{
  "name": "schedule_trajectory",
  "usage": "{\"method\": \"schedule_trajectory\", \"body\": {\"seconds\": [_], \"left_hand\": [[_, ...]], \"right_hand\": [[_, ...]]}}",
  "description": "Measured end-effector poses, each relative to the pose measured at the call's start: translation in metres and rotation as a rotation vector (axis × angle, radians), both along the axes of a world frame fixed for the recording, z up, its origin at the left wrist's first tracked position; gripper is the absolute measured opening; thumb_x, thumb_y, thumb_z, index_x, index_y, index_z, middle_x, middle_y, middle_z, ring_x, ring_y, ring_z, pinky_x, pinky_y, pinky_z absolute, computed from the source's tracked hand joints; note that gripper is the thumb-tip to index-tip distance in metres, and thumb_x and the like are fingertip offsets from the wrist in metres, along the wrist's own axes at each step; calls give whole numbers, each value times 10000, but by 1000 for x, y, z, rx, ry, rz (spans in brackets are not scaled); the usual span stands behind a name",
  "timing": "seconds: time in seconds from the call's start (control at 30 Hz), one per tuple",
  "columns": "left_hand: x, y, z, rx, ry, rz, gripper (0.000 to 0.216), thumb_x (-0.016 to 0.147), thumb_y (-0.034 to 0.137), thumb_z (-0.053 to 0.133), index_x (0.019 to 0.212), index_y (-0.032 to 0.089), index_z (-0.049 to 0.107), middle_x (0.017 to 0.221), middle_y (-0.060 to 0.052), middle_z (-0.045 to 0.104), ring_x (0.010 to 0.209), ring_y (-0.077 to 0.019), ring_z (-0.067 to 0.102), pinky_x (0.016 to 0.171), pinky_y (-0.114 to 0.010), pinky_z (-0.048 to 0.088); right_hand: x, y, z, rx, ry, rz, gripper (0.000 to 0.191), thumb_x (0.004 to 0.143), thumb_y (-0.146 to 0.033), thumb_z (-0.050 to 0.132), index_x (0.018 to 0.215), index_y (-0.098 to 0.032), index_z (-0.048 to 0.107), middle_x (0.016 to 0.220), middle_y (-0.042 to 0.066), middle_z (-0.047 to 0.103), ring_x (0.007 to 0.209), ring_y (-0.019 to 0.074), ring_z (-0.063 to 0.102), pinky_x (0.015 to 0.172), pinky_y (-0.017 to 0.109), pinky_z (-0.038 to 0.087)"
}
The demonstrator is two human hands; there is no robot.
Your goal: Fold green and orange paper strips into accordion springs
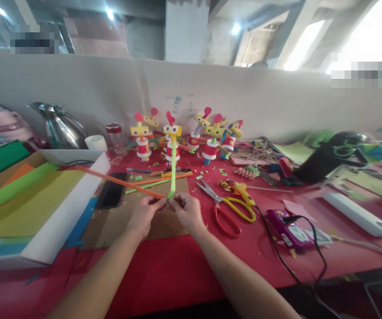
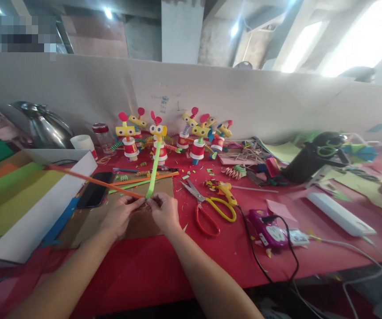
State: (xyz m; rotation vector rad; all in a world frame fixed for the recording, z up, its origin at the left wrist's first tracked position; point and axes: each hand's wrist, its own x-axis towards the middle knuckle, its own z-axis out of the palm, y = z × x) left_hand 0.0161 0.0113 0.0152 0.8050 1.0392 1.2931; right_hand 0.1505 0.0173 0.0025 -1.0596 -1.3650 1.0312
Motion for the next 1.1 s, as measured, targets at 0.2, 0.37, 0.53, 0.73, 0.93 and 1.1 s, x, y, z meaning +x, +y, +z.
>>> {"method": "schedule_trajectory", "body": {"seconds": [0.2, 0.37, 0.53, 0.73, 0.93, 1.1], "left_hand": [[-2, 3, -1, 27, 1, 85, 296, 494, 269, 828, 726, 155, 684, 624, 2, 651, 635, -146, 600, 690, -286, 443], [-3, 5, -1, 86, -6, 71, 258, 519, 258, 814, 719, 176, 672, 631, 11, 641, 609, -133, 583, 660, -270, 443], [-5, 4, 7, 267, 185, 74, 87, 623, 252, 751, 675, 207, 698, 731, -9, 664, 701, -161, 586, 744, -283, 455], [-13, 0, 22, 382, 315, -3, 81, 607, 175, 752, 638, 238, 711, 800, -42, 678, 863, -213, 589, 835, -293, 442], [-15, 0, 23, 469, 446, -78, 115, 689, 147, 672, 688, 247, 730, 869, -44, 683, 858, -207, 596, 849, -299, 427], [-10, -1, 13, 301, 245, -72, 212, 685, 168, 685, 877, 248, 719, 980, -30, 690, 927, -195, 604, 874, -300, 430]], "right_hand": [[-3, 0, -1, 40, 25, 39, 101, 754, -281, 606, 697, -208, 644, 653, 8, 647, 626, 168, 618, 626, 273, 482], [-3, 0, 5, 36, 167, 83, 105, 744, -234, 589, 803, -212, 673, 764, 16, 682, 708, 167, 645, 692, 274, 497], [1, 2, 13, -179, 369, 126, 137, 695, -295, 658, 775, -186, 676, 665, 9, 667, 606, 134, 619, 615, 247, 477], [4, -1, 20, -441, 521, 278, 240, 620, -367, 752, 679, -156, 655, 566, -16, 620, 488, 91, 547, 497, 206, 420], [5, -1, 20, -412, 506, 227, 226, 589, -298, 790, 729, -161, 676, 597, -35, 633, 509, 70, 549, 531, 191, 442], [5, 2, 17, -312, 485, 153, 236, 581, -283, 798, 739, -158, 676, 649, -15, 667, 558, 86, 581, 584, 219, 474]]}}
